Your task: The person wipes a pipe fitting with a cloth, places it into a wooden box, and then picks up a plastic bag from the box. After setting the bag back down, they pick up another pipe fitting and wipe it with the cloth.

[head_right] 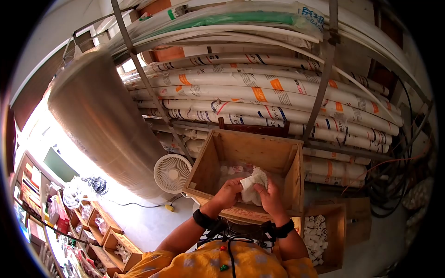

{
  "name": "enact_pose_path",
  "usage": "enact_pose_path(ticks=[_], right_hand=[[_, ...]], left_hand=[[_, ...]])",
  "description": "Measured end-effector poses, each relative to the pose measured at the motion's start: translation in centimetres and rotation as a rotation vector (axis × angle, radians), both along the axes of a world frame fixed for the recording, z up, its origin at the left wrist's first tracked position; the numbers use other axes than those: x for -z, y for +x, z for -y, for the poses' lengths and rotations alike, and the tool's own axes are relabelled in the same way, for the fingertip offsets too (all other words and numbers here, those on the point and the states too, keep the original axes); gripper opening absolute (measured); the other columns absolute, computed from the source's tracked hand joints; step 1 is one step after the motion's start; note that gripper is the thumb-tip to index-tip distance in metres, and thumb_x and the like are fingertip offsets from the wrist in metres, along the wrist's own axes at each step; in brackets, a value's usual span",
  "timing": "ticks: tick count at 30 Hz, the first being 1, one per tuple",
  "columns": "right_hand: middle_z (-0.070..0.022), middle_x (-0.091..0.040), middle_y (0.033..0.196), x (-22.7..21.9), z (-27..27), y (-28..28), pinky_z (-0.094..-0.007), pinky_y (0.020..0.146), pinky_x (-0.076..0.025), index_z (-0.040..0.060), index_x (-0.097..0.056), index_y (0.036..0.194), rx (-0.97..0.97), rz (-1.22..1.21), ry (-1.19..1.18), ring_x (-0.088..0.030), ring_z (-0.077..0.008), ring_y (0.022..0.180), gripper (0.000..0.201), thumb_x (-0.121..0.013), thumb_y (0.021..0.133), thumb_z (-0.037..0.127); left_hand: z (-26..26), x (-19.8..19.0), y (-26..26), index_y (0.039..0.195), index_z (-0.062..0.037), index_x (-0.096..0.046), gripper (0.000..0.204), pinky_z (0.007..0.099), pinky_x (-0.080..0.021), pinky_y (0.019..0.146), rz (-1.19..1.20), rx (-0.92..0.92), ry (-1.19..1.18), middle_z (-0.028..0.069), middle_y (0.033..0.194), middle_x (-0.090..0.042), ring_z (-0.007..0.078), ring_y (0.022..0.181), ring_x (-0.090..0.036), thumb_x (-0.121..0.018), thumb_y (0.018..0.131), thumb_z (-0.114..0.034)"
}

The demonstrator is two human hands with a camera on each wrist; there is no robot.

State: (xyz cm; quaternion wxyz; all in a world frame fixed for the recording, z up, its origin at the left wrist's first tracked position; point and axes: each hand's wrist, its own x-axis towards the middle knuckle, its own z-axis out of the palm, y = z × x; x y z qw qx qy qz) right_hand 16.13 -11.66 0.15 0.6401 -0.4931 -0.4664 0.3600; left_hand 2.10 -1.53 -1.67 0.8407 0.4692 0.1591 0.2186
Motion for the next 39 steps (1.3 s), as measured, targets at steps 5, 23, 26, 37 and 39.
enact_pose_path(ticks=[5,23,26,37,39], right_hand=[[-0.0040,-0.056,0.110,0.6,0.0,0.3,-0.0271,0.086,-0.041,-0.0011,-0.047,0.123,0.037,0.025,0.009,-0.051,-0.0118,0.097,0.040,-0.055,0.093,0.024],[-0.0053,-0.058,0.108,0.0,0.1,0.5,-0.0276,0.086,-0.041,-0.0007,-0.047,0.123,0.036,0.046,-0.049,-0.052,-0.0131,0.097,0.049,-0.057,0.091,0.035],[-0.0052,-0.058,0.108,-0.5,0.2,0.0,-0.0275,0.085,-0.042,-0.0002,-0.047,0.123,0.020,0.078,-0.046,-0.052,-0.0127,0.097,0.049,-0.058,0.090,0.034],[-0.0051,-0.057,0.109,0.4,-0.1,0.4,-0.0274,0.086,-0.041,0.0012,-0.046,0.126,0.013,0.078,-0.001,-0.051,-0.0127,0.098,0.047,-0.052,0.093,0.035],[-0.0051,-0.057,0.109,0.2,-0.1,0.5,-0.0275,0.086,-0.041,0.0013,-0.045,0.127,0.011,0.074,-0.027,-0.051,-0.0126,0.098,0.048,-0.051,0.093,0.035]], left_hand=[[0.1,-1.2,-0.5,0.119,0.0025,-0.051,0.033,0.0262,-0.048,0.074,-0.059,0.039,0.052,0.0063,0.101,-0.060,0.0122,0.088,-0.059,-0.045,0.090,-0.013],[0.8,-1.4,-0.2,0.123,0.0007,-0.050,0.036,0.0191,-0.042,0.064,-0.120,-0.060,0.310,0.0000,0.095,-0.059,0.0044,0.075,-0.052,-0.043,0.088,-0.004],[0.5,-0.2,-0.1,0.124,0.0015,-0.049,0.037,0.0192,-0.042,0.063,-0.129,-0.109,0.391,0.0005,0.094,-0.059,0.0038,0.073,-0.052,-0.042,0.088,-0.004],[0.5,-1.3,-0.3,0.123,0.0005,-0.051,0.037,0.0182,-0.042,0.062,-0.118,-0.018,0.188,-0.0009,0.090,-0.059,0.0034,0.071,-0.051,-0.042,0.087,-0.004],[1.2,-2.0,-0.3,0.123,-0.0002,-0.051,0.038,0.0181,-0.042,0.062,-0.112,-0.050,0.282,-0.0021,0.088,-0.058,0.0027,0.071,-0.050,-0.042,0.087,-0.003]])
